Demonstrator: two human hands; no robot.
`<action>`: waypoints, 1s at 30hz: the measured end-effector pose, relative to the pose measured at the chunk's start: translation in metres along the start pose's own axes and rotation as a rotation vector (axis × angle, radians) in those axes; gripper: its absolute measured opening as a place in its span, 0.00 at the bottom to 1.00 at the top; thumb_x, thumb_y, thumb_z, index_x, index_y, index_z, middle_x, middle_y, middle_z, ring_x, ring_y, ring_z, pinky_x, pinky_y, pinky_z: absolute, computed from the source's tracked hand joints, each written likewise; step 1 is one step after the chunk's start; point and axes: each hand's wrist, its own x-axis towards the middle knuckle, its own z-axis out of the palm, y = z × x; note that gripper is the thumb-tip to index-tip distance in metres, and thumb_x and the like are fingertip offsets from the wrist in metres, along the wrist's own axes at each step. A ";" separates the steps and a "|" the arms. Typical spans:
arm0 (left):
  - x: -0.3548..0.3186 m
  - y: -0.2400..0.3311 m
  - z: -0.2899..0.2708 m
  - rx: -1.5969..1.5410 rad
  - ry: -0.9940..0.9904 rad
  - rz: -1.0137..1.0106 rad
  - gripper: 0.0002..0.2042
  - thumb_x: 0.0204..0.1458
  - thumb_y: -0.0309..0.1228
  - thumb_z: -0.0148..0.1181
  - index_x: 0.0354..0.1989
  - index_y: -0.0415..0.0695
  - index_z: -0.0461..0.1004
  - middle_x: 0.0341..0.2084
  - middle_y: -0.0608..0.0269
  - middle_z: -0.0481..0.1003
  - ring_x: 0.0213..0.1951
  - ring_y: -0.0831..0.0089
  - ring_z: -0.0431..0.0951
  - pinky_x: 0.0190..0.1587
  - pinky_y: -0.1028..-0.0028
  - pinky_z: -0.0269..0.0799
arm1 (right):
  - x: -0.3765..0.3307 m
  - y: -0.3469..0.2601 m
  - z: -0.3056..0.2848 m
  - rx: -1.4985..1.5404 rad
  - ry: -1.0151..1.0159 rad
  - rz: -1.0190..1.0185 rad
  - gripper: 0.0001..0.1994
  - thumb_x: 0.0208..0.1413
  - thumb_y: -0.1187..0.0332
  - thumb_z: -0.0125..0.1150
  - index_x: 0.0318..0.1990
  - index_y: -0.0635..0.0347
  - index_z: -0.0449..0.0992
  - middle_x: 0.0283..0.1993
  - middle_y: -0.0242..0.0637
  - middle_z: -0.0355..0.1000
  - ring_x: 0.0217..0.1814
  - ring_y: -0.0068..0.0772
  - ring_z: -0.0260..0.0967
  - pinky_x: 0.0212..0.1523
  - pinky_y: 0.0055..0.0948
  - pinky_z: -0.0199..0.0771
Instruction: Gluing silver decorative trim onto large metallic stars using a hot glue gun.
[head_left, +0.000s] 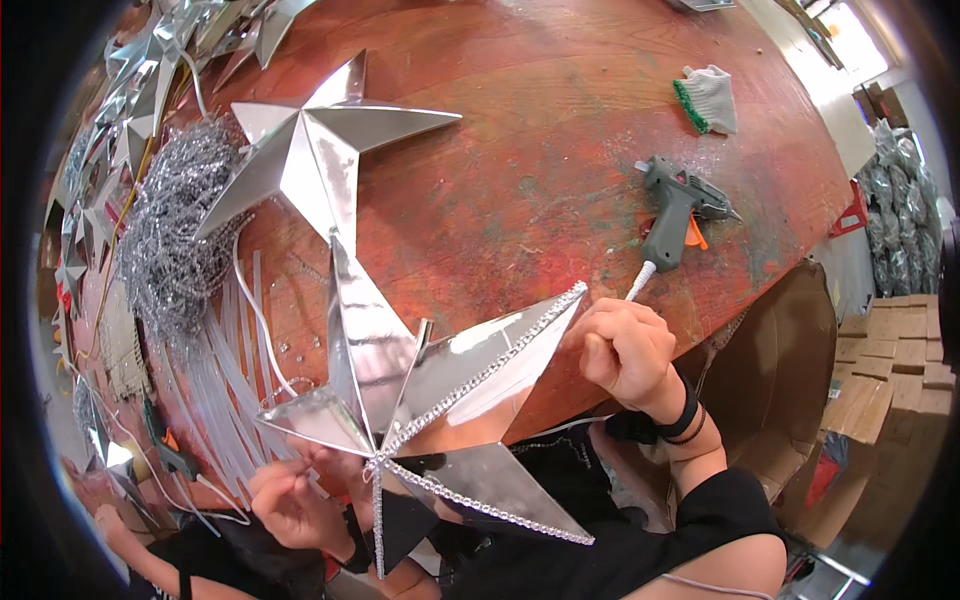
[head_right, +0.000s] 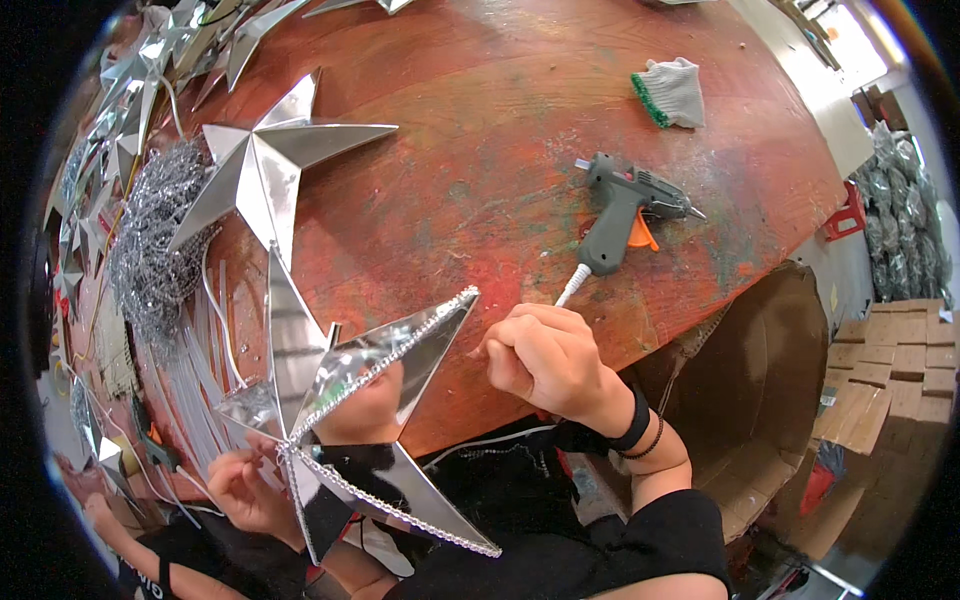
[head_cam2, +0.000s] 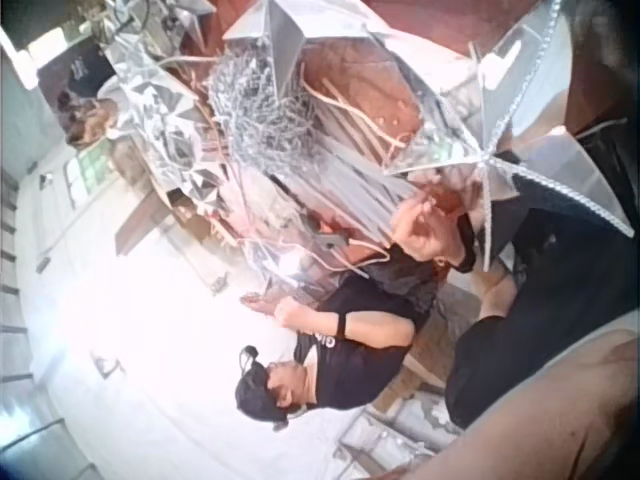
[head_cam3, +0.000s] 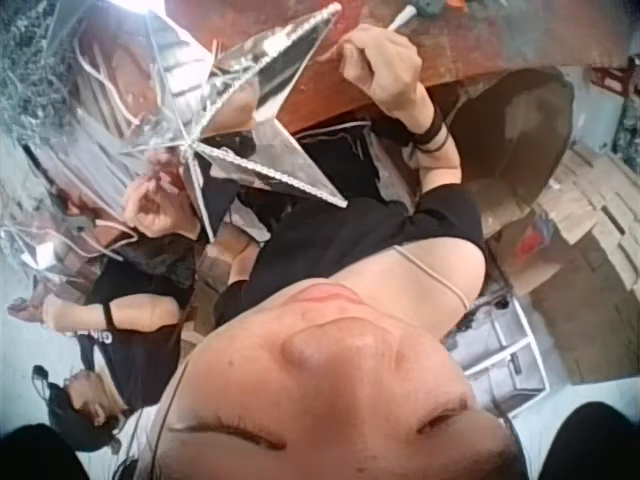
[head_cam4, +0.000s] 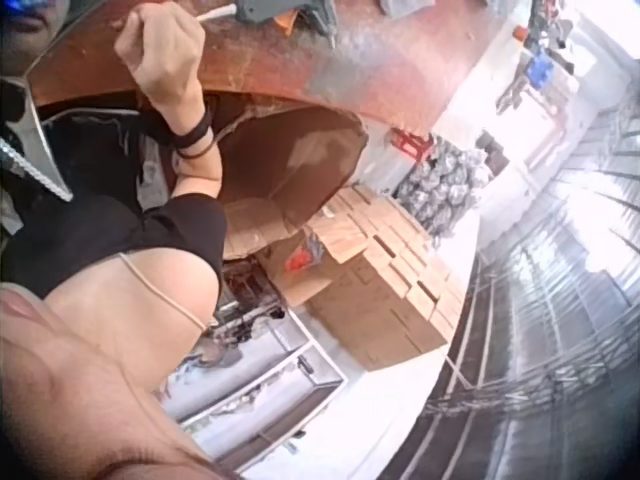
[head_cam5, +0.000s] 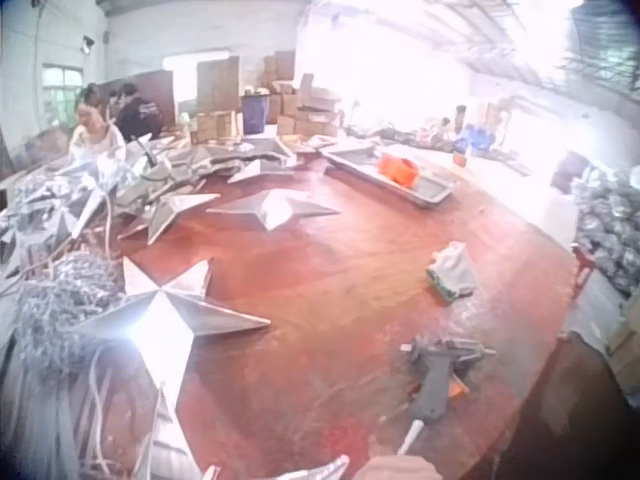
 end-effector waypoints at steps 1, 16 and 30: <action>-0.001 -0.004 0.003 0.089 -0.001 0.038 0.10 0.55 0.30 0.57 0.34 0.37 0.66 0.25 0.57 0.70 0.28 0.68 0.70 0.33 0.73 0.66 | 0.001 -0.001 -0.002 0.011 -0.005 0.000 0.04 0.46 0.85 0.51 0.26 0.66 0.68 0.21 0.38 0.69 0.20 0.33 0.68 0.22 0.27 0.68; 0.001 -0.010 -0.001 0.332 -0.141 0.184 0.07 0.48 0.11 0.52 0.36 0.29 0.67 0.24 0.51 0.72 0.25 0.63 0.71 0.27 0.71 0.66 | 0.011 -0.005 -0.003 -0.050 0.006 -0.116 0.17 0.35 0.78 0.72 0.36 0.65 0.72 0.32 0.39 0.75 0.29 0.34 0.70 0.28 0.24 0.71; 0.002 -0.008 0.004 0.373 -0.153 0.256 0.06 0.47 0.13 0.49 0.35 0.29 0.68 0.21 0.49 0.71 0.21 0.59 0.70 0.24 0.69 0.65 | 0.009 -0.006 0.001 -0.136 -0.020 -0.108 0.14 0.38 0.79 0.70 0.34 0.67 0.73 0.26 0.38 0.71 0.27 0.36 0.69 0.26 0.27 0.70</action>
